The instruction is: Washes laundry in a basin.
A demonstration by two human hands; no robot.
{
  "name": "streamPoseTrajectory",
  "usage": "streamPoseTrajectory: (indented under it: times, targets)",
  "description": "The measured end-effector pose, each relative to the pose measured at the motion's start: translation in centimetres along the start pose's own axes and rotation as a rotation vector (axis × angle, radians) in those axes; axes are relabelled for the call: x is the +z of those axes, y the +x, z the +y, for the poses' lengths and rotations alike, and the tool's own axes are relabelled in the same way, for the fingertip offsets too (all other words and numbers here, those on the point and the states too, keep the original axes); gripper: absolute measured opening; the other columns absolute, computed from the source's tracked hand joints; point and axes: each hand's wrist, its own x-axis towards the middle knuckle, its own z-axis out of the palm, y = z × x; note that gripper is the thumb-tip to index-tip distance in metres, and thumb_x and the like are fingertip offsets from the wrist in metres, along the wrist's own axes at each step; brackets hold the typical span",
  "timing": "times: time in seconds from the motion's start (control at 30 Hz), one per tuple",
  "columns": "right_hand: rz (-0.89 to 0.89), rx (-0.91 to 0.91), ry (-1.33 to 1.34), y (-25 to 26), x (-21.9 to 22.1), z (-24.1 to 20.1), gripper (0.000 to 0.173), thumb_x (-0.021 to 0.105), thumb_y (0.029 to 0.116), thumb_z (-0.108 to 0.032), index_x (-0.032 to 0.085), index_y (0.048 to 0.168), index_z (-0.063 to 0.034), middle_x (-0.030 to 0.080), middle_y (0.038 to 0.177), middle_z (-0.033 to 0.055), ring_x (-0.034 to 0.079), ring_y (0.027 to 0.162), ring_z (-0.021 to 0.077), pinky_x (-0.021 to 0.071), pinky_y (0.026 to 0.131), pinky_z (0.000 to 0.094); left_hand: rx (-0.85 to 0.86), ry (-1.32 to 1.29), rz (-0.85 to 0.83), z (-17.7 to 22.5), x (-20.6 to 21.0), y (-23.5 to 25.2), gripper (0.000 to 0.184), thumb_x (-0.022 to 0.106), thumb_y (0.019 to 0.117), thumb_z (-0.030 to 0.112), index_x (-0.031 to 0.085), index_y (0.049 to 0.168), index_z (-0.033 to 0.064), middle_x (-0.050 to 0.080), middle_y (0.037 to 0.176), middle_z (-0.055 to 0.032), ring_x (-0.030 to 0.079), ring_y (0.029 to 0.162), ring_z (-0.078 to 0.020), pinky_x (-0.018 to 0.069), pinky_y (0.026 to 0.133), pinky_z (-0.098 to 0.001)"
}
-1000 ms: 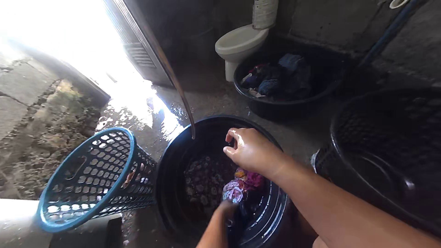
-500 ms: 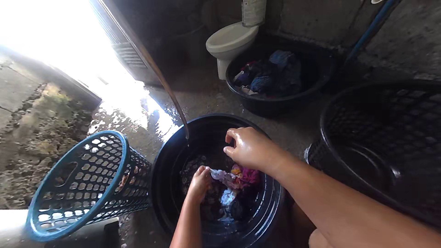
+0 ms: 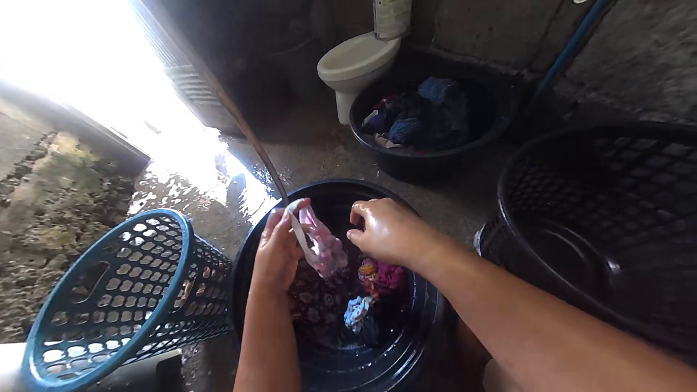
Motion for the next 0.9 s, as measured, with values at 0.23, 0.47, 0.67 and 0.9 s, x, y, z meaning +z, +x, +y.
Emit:
streamPoseTrajectory:
  times: [0.23,0.47,0.67,0.9]
  targets:
    - [0.004,0.016,-0.004,0.0,-0.5,0.4,0.03,0.064,0.1002,-0.029,0.068,0.122,-0.0084,0.07,0.111,0.014,0.068,0.107,0.0309,0.0548,0.087,0.0546,-0.286,0.539,0.319,-9.8,-7.1,-1.1,0.045,0.038,0.1112,0.033,0.052,0.138,0.0007,0.067,0.113,-0.0169,0.066,0.091,-0.0246,0.0569,0.082,-0.0449]
    - [-0.076,0.03,-0.064,-0.4,0.3,-0.3,0.03,0.063,0.0997,-0.031,0.068,0.121,-0.0103,0.069,0.112,0.0129,0.067,0.108,0.031,0.0549,0.087,0.0557,-0.963,0.939,-0.062,-26.0,-5.9,-9.4,0.095,0.079,0.089,0.027,0.021,0.162,0.0108,0.038,0.154,-0.0325,0.047,0.137,-0.0458,0.0428,0.111,-0.0581]
    - [-0.106,0.031,-0.098,-0.1,0.2,0.0,0.031,0.062,0.1002,-0.031,0.068,0.122,-0.0097,0.069,0.114,0.0132,0.067,0.11,0.0308,0.055,0.088,0.0552,-1.017,1.251,-0.18,-27.3,-3.7,-9.8,0.055,0.073,0.0929,0.034,0.061,0.139,0.0067,0.035,0.157,-0.0283,0.042,0.141,-0.0434,0.0403,0.114,-0.0532]
    - [-0.106,0.018,-0.088,-0.4,-0.1,0.0,0.028,0.061,0.1008,-0.031,0.068,0.118,-0.0103,0.07,0.109,0.0128,0.068,0.106,0.0312,0.0552,0.085,0.056,-0.645,0.679,-0.01,-19.5,-3.9,-6.4,0.04,0.061,0.1029,0.028,0.063,0.126,-0.0053,0.066,0.119,-0.0227,0.066,0.108,-0.03,0.0536,0.097,-0.0482]
